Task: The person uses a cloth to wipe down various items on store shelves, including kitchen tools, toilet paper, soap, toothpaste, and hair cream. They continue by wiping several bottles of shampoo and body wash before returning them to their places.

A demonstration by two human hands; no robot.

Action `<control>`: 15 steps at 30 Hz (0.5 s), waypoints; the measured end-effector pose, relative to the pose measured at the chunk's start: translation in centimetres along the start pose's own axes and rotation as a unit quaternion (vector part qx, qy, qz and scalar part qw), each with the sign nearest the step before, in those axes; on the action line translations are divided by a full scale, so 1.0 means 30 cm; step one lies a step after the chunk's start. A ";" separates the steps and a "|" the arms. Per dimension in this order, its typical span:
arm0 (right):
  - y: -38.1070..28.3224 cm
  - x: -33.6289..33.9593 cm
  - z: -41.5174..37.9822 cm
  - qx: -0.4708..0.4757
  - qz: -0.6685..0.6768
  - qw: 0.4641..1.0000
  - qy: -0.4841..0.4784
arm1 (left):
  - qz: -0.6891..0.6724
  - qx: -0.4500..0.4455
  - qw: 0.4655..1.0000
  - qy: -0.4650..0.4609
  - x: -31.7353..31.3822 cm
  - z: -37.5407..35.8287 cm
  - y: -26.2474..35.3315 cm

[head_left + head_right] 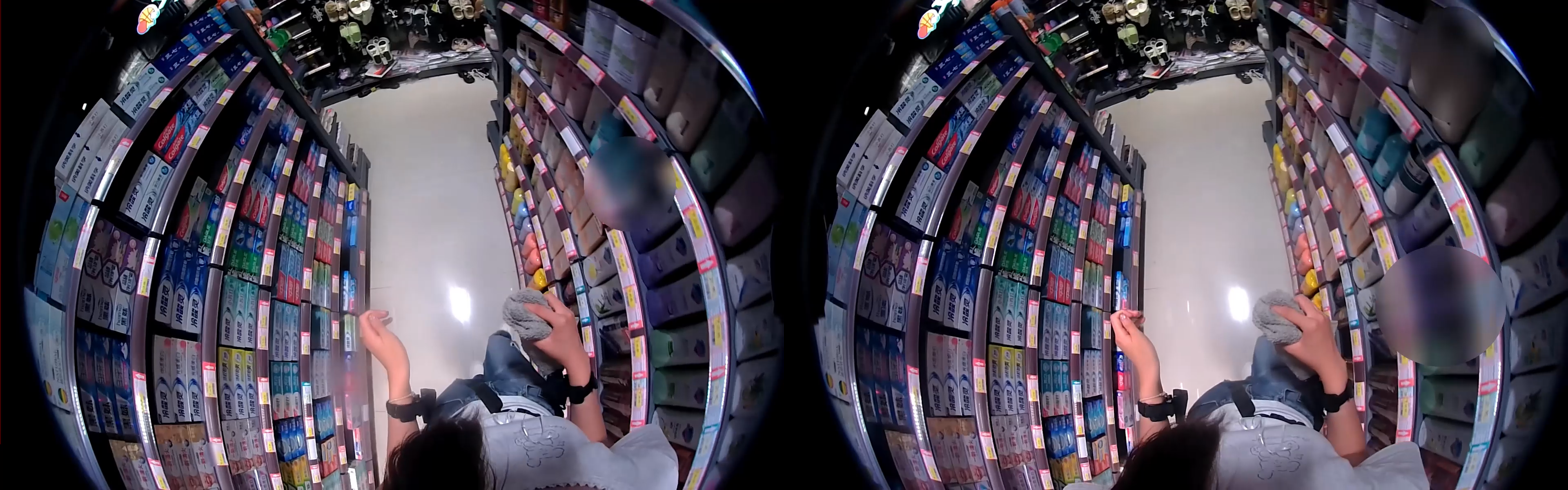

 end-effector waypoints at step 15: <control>0.408 -0.142 1.006 -0.007 0.028 0.999 0.018 | 0.013 -0.038 0.993 0.109 -0.381 0.809 0.062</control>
Point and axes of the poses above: each hand's wrist, its own z-axis towards the middle knuckle, its own x-axis out of the back of the hand, y = z × x, the point moved 4 cm from there along z, towards the middle knuckle
